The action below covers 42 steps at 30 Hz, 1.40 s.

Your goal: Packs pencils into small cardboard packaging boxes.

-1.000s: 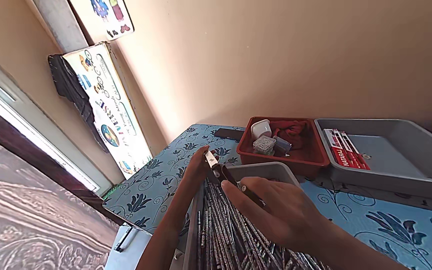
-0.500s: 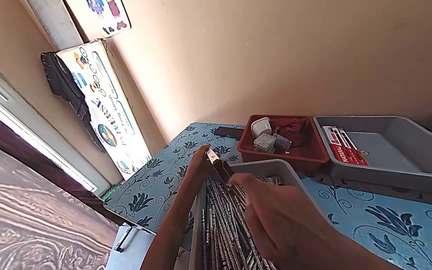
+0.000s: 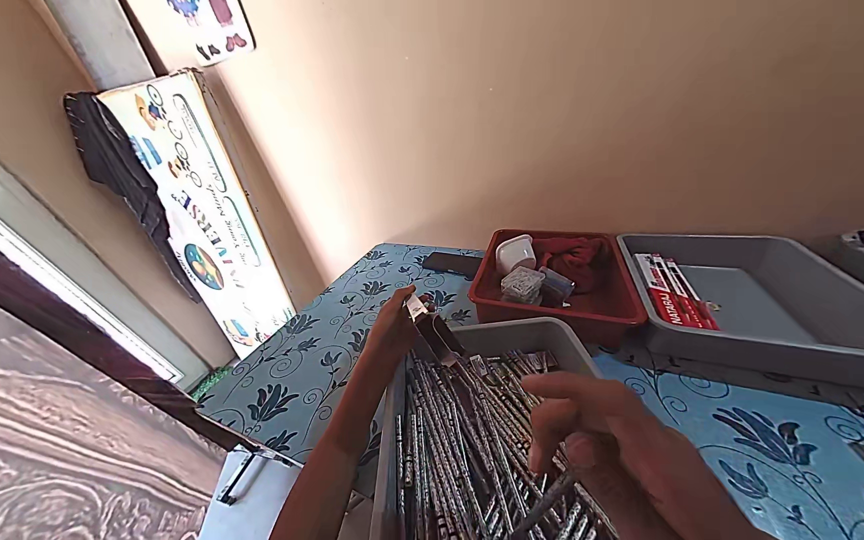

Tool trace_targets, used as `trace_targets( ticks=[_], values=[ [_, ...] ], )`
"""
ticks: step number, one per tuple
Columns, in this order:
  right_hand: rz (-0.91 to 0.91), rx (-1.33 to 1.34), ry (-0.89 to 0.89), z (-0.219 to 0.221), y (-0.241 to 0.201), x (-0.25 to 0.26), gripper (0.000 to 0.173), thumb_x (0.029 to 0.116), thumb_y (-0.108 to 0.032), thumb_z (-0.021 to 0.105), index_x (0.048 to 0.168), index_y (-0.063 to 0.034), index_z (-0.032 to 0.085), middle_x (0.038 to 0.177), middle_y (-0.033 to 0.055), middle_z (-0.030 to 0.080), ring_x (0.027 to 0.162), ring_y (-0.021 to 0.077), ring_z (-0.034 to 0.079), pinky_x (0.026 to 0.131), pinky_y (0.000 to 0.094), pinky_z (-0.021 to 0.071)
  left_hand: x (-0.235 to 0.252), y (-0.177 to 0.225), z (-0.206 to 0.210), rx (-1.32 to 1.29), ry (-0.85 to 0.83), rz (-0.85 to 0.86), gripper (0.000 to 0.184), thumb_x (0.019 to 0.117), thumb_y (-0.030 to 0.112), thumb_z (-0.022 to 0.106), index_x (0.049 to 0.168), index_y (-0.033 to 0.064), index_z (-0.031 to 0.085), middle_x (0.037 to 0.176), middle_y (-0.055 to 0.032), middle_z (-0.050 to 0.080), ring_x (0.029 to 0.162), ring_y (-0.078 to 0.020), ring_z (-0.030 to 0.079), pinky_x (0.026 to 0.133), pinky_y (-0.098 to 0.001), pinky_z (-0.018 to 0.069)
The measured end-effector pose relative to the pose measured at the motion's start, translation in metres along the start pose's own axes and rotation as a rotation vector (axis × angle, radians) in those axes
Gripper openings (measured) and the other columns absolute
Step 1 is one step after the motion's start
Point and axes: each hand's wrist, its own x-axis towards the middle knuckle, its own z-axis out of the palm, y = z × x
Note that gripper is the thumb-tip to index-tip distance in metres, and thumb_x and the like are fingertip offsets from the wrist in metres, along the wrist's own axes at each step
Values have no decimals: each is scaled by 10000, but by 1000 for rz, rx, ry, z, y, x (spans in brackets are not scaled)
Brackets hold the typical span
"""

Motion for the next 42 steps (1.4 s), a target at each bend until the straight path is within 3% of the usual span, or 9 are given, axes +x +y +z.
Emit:
trace_targets(
  ticks=[6,9,12,14,17,18,23,29,42],
  values=[
    [259,455,-143,-12,-12,-11,293,1063,-62,345,1339,24,393,1116,19,660,1046,78,685,968,283,574,6,-1,-2,-33,-5,-35,232,1100,242,379,1084,78,543,805,-38,670,644,-102,670,571,-216,557],
    [241,278,-205,-13,-16,-15,263,1126,-210,360,1273,-2,422,1167,62,719,1095,48,694,984,232,552,5,-2,-1,-27,6,-20,223,1105,246,377,1092,87,533,819,-27,654,660,-102,660,599,-223,559],
    [157,-212,-333,-24,-29,-13,313,1121,-276,383,1278,-12,441,1196,118,724,1107,124,702,907,245,553,4,-1,-1,-35,18,-22,214,1100,250,400,1112,74,522,817,-39,638,665,-123,656,621,-247,567],
    [142,-439,-400,-29,-40,-8,327,1099,-266,454,1243,18,528,1027,172,732,914,263,735,774,360,579,2,0,1,-2,26,-25,216,1097,261,407,1114,79,522,811,-35,629,650,-112,647,613,-238,562],
    [162,-487,-520,-38,-56,2,237,1080,-195,485,1109,20,581,774,149,652,646,281,668,540,370,521,1,1,2,7,23,-32,221,1101,259,396,1104,81,526,812,-33,627,647,-105,637,610,-224,549],
    [117,-468,-480,-40,-59,5,215,1071,-193,505,1068,4,592,744,130,644,626,243,653,523,334,496,3,0,1,-5,23,-32,215,1098,250,401,1083,83,535,800,-29,634,641,-102,641,605,-219,553],
    [-106,-366,-82,-36,-70,19,192,1076,-210,535,1092,-20,551,970,124,751,1002,65,725,856,172,555,0,2,3,-42,35,-22,190,1097,229,418,1098,76,530,801,-26,629,651,-107,646,615,-232,564],
    [-362,-668,132,-20,-50,17,117,1049,-153,586,1029,-38,600,852,114,716,816,137,684,777,199,525,-1,5,7,-13,45,-38,212,1100,234,410,1126,56,522,808,-41,624,645,-113,641,618,-236,562],
    [-425,-844,164,13,-32,32,126,1043,-125,568,988,-44,647,747,88,682,659,183,623,633,247,487,-3,3,6,23,42,-31,217,1097,242,414,1201,70,495,916,-55,607,716,-122,631,659,-251,554]
  ],
)
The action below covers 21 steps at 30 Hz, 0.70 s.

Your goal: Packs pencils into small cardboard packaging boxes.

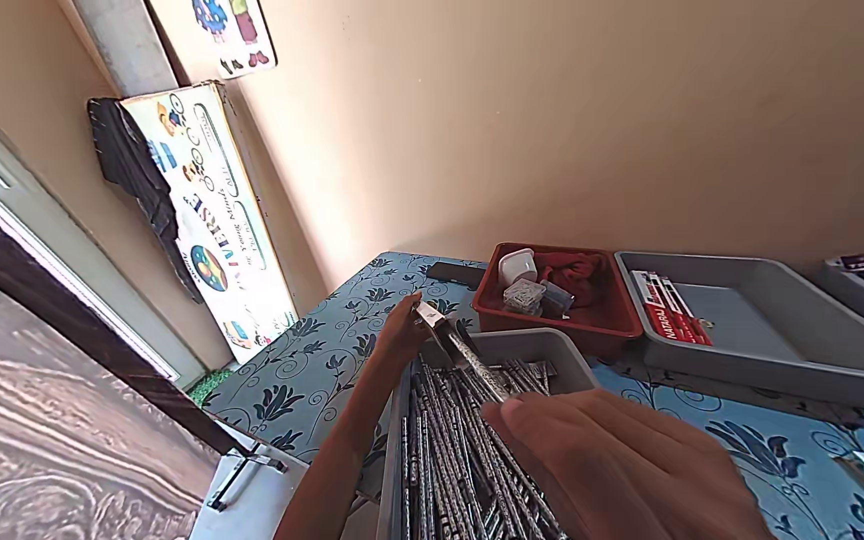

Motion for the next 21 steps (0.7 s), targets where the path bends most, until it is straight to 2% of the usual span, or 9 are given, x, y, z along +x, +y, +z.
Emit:
trace_targets(
  ticks=[2,4,5,8,10,13,16,18,21],
  values=[
    [12,-42,-10,11,0,4,159,1038,-118,565,946,-37,667,685,78,650,588,184,581,566,260,450,-2,2,4,35,29,-9,212,1097,241,418,1207,73,485,910,-55,591,700,-123,617,644,-252,547],
    [30,-78,-36,22,5,8,208,1038,-148,561,905,-32,671,628,64,598,527,182,543,508,264,422,-8,6,9,81,28,-9,253,1108,240,388,1269,59,463,947,-60,564,733,-125,599,670,-258,531],
    [41,-79,-59,28,10,9,232,1038,-176,560,903,-29,676,624,59,587,522,180,546,500,261,422,-9,5,9,93,15,-2,246,1110,243,377,1262,67,459,933,-49,566,729,-119,605,676,-256,536],
    [131,64,-129,40,24,7,273,1047,-255,537,1036,-58,725,779,52,685,680,143,657,616,206,515,1,2,4,-5,14,-31,161,1100,236,408,1100,97,488,810,-25,606,658,-113,639,646,-251,571],
    [189,165,-142,41,27,5,308,1059,-289,511,1113,-93,743,904,52,687,776,112,657,658,179,516,3,3,3,-41,15,-48,164,1101,231,410,1114,88,490,820,-35,596,668,-123,635,655,-261,566],
    [120,176,-7,46,30,0,199,1043,-183,577,1092,-80,740,953,92,703,839,116,667,707,166,521,-2,2,4,-15,33,-23,164,1093,232,427,1145,94,499,842,-30,577,668,-111,609,651,-249,550],
    [6,127,120,53,39,-3,84,1026,-136,619,1000,-67,658,925,89,749,869,128,707,756,183,538,-2,1,4,5,37,-9,179,1094,232,428,1179,86,486,863,-32,572,680,-109,603,661,-249,546],
    [-51,72,122,61,45,-5,99,1018,-136,625,978,-70,686,914,78,753,857,156,702,744,222,538,-4,2,5,6,33,-7,190,1098,236,419,1183,78,483,875,-43,581,693,-120,617,665,-256,553],
    [-101,-40,55,73,55,-14,162,1018,-168,614,1031,-85,752,973,99,731,868,217,658,734,278,507,-1,1,4,-21,23,-2,195,1099,234,406,1132,70,505,844,-49,610,671,-122,633,654,-254,565]
  ],
)
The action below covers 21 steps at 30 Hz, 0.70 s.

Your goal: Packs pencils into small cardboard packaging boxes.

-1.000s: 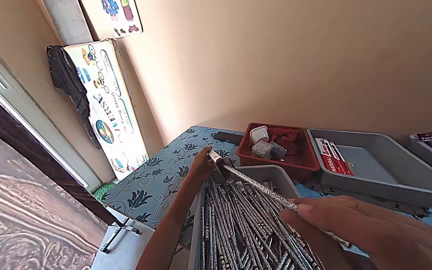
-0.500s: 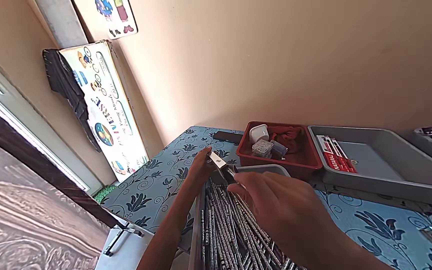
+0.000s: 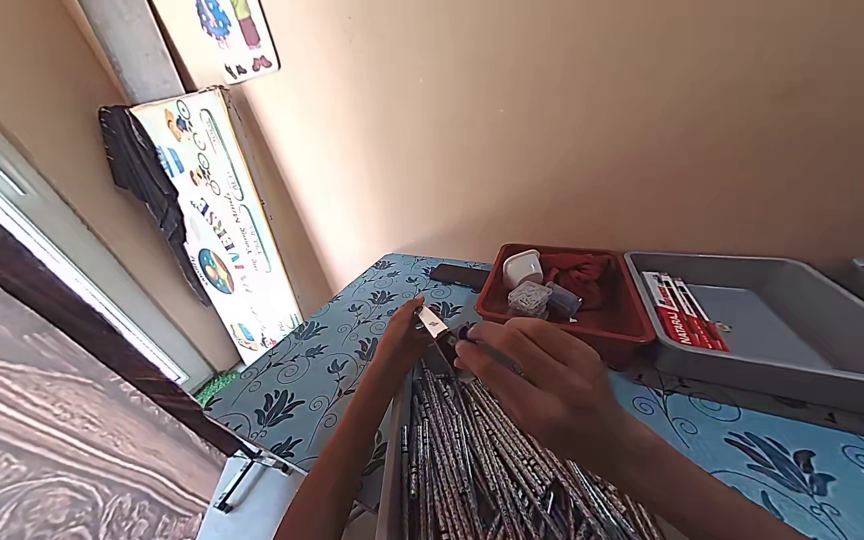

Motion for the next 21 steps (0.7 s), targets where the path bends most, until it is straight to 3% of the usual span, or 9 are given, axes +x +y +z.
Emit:
trace_targets(
  ticks=[4,6,13,15,17,19,20,21],
  values=[
    [47,-27,-70,4,-2,-12,317,1059,-324,547,1193,-129,758,1032,136,673,917,248,621,771,298,483,4,-1,-4,-32,-29,5,195,1106,228,380,1088,83,509,828,-35,611,682,-110,642,665,-242,566],
    [60,-20,-85,1,-7,-11,345,1070,-365,515,1210,-153,748,1045,132,657,931,240,609,789,293,475,7,-2,-6,-53,-29,-20,180,1101,223,391,1100,80,499,829,-41,618,677,-113,648,649,-240,571],
    [116,-1,-183,-4,-15,-8,388,1067,-390,484,1168,-149,769,1179,163,667,1036,272,639,846,320,511,-3,0,-4,9,-36,30,187,1099,238,400,1085,101,527,822,-8,617,672,-72,635,647,-205,548],
    [177,18,-173,-11,-10,-5,347,1044,-354,528,1117,-123,777,1157,161,683,1063,297,649,851,357,528,-2,-2,-7,7,-53,51,226,1095,248,391,992,140,561,730,38,620,615,-27,619,586,-167,531],
    [294,81,-227,-30,0,1,332,1018,-322,553,1126,-89,764,1161,162,684,1065,316,648,835,396,535,2,-5,-13,-28,-107,46,243,1108,248,341,1002,150,537,755,40,642,664,-34,649,619,-182,555],
    [445,163,-268,-54,11,9,424,1021,-276,565,1346,-14,639,1259,192,649,1108,291,636,845,385,533,0,-5,-14,-32,-142,64,260,1110,245,318,1019,161,547,800,38,688,724,-35,690,655,-182,577],
    [516,191,-285,-68,17,12,515,1040,-279,554,1471,-2,502,1363,176,603,1164,206,629,886,313,549,0,-5,-14,-24,-139,65,244,1105,240,319,1045,159,542,839,28,691,756,-47,696,675,-186,580],
    [564,216,-256,-80,24,14,561,1049,-273,553,1496,37,416,1411,174,567,1196,136,615,925,252,545,0,-3,-13,-13,-112,67,224,1105,240,331,1069,154,534,862,20,684,771,-56,697,677,-190,581]
  ],
)
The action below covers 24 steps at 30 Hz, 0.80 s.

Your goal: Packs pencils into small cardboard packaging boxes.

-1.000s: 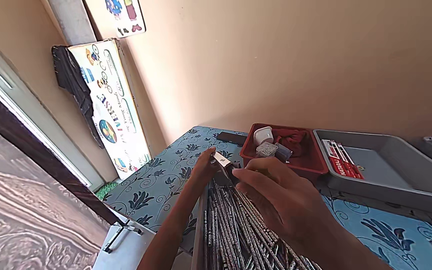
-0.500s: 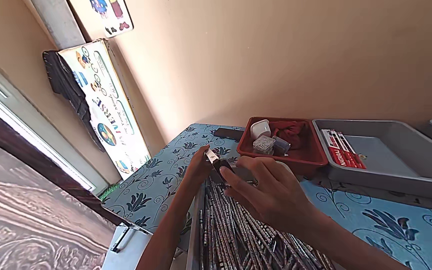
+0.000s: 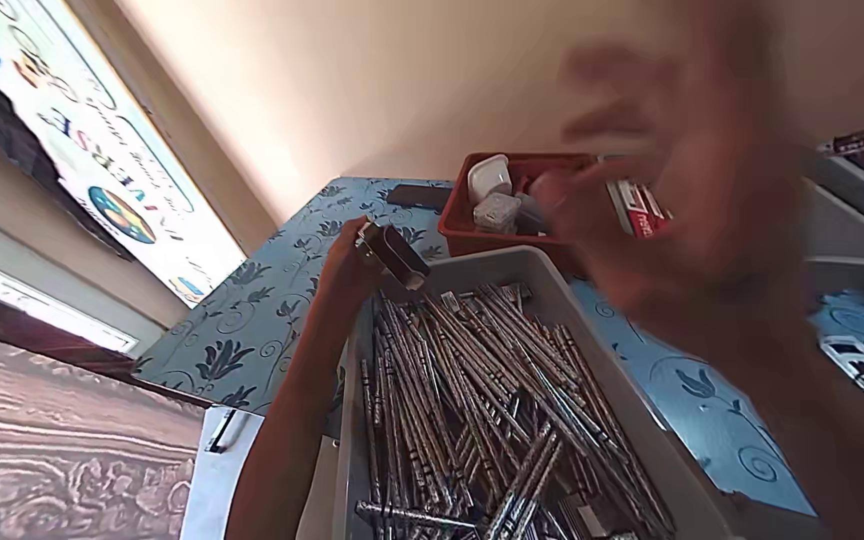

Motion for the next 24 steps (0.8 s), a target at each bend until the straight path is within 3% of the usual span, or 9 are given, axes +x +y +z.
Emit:
trace_targets(
  ticks=[2,4,6,9,10,12,14,20,24],
  values=[
    [29,-17,149,-16,10,4,487,1030,-337,578,1293,72,554,1255,135,626,1137,52,618,930,207,530,0,0,-1,26,37,-4,170,1105,237,361,1127,155,509,938,10,657,822,-68,686,710,-201,583],
    [35,-57,122,-29,19,7,360,1026,-369,564,1143,-46,672,1099,5,681,1012,-37,628,874,175,521,1,-4,-3,21,25,48,155,1105,202,366,1122,163,515,950,13,670,849,-75,693,735,-215,586],
    [9,-45,-160,-28,23,8,303,1044,-264,505,1219,-105,696,1046,-31,690,895,-44,609,802,171,518,-1,-3,0,-1,36,55,146,1104,190,366,1106,160,508,950,6,664,833,-82,692,714,-219,590],
    [-49,29,-541,23,35,8,236,1010,-93,547,1166,-72,723,910,67,716,754,137,655,678,342,542,-4,3,8,20,74,-1,153,1104,206,355,1131,152,496,970,5,640,820,-63,673,696,-199,575],
    [-53,42,-668,47,41,8,229,1003,-52,564,1162,-56,728,928,94,720,794,196,673,713,394,556,-4,4,9,13,98,-28,172,1105,220,353,1141,149,506,969,0,648,810,-67,677,685,-202,573],
    [-58,-13,-925,88,47,11,259,986,-35,617,1229,-24,707,1116,166,713,1042,330,679,903,509,534,-2,4,9,-6,112,-43,182,1103,235,354,1120,151,516,945,3,658,777,-63,682,659,-199,576],
    [-58,-90,-1065,118,52,14,290,958,-29,650,1243,16,672,1240,211,669,1175,388,635,962,560,490,-1,4,10,-10,128,-40,162,1105,241,363,1119,154,500,955,4,642,782,-62,669,674,-205,569],
    [109,-367,-1173,134,32,7,359,942,-27,672,1289,44,611,1342,262,516,958,389,673,787,505,551,1,2,7,-20,105,-44,146,1105,237,379,1133,143,487,947,-2,620,780,-80,650,679,-227,558],
    [96,-241,-912,124,51,-14,186,931,-85,710,1052,47,661,1073,226,606,912,367,664,748,489,532,6,-1,6,-19,87,-33,140,1085,208,401,1043,139,515,844,8,641,700,-79,658,616,-224,565]
  ],
)
